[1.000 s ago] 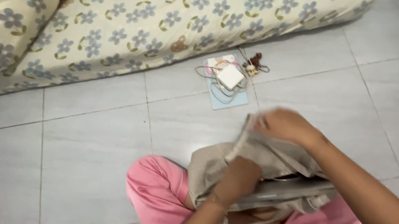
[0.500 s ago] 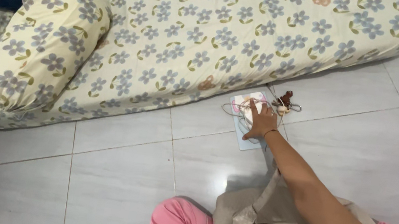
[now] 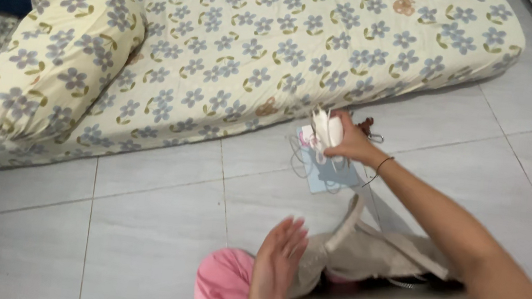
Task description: The person sits on the floor and packs a beige tote bag with items laid out beside them, including a laptop, a water bottle, a wallet, sunglasses, cables and a notebook, placing each item into the bag one at a time.
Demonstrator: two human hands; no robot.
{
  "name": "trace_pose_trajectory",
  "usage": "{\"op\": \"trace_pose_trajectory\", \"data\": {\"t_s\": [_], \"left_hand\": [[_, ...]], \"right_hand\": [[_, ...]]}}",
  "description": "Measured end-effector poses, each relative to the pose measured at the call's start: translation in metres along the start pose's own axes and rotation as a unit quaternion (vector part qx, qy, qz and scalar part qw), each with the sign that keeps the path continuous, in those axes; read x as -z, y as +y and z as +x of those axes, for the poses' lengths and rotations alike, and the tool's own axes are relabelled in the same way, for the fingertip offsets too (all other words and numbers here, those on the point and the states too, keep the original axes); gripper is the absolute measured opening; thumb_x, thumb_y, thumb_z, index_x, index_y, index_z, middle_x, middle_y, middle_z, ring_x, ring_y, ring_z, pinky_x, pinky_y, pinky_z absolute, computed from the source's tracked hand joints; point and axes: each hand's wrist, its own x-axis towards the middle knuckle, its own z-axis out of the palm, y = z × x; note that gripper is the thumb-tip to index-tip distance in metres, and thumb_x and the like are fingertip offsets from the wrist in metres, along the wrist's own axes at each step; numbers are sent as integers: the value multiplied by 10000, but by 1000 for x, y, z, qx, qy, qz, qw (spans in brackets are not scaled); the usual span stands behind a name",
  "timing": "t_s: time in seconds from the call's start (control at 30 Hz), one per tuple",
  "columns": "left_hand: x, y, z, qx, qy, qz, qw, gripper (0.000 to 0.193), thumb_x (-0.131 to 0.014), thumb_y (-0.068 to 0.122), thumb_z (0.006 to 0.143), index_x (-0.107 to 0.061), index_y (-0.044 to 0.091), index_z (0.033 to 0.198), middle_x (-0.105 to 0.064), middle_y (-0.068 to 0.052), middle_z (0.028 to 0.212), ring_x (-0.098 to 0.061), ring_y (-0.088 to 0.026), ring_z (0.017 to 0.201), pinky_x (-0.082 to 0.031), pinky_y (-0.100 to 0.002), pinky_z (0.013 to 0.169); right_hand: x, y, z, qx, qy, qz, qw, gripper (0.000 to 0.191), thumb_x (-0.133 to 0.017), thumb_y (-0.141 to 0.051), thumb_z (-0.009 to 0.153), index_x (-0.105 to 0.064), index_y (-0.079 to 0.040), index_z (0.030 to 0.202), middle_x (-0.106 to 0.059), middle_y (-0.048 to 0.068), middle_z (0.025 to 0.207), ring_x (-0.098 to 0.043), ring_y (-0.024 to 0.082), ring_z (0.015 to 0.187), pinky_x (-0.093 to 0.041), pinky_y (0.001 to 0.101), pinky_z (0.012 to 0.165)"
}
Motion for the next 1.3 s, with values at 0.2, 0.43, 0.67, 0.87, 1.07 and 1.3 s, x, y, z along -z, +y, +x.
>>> {"op": "trace_pose_trajectory", "data": {"t_s": [0.2,0.43,0.67,0.87,1.07,1.3], "left_hand": [[-50,-17,84,244,-20,-253,936,1163,-530,707,848,-39,-95,1532,-266,-379,1529,-301,-548,1421,-276,-664,1109],[-56,-7,86,-37,-93,-194,976,706,-478,523,1004,-331,154,1587,-437,-99,1629,-406,-300,1526,-313,-597,1262],[-62,-16,-13,32,-441,-245,863,739,-422,680,1012,-450,155,1533,-461,-104,1582,-413,-305,1484,-294,-608,1261],[-35,-13,-26,94,-446,381,805,738,-753,199,930,-400,14,1551,-663,-204,1210,-662,-254,1150,-544,-396,998],[-32,-35,2,-15,-122,252,960,407,-636,145,969,-560,-11,1337,-635,-48,792,-464,-45,505,-327,-166,366],[-101,-117,16,-270,-38,142,952,237,-516,194,1139,-553,33,1309,-556,-22,1045,-521,-106,923,-460,-257,835]], "right_hand": [[24,-88,-106,67,-100,380,917,1090,-792,-99,661,-235,-136,1598,-558,100,1324,-592,210,1166,-519,349,979],[41,-103,-224,45,-48,452,890,1030,-745,-45,681,-304,-122,1608,-596,95,1245,-622,213,1065,-511,364,958],[36,-53,-267,16,107,522,846,824,-720,-49,755,-392,-107,1509,-596,83,1187,-646,213,1049,-551,401,921],[27,-26,-283,-47,187,596,779,725,-700,-143,819,-400,-131,1479,-617,106,1148,-675,280,954,-592,437,804],[38,-27,-299,17,117,562,818,902,-746,-126,745,-359,-130,1559,-612,108,1205,-659,267,1023,-558,406,880],[7,-50,-319,-15,-1,392,920,1187,-835,-105,568,-282,-95,1619,-434,45,1544,-393,202,1442,-313,308,1170]]}}
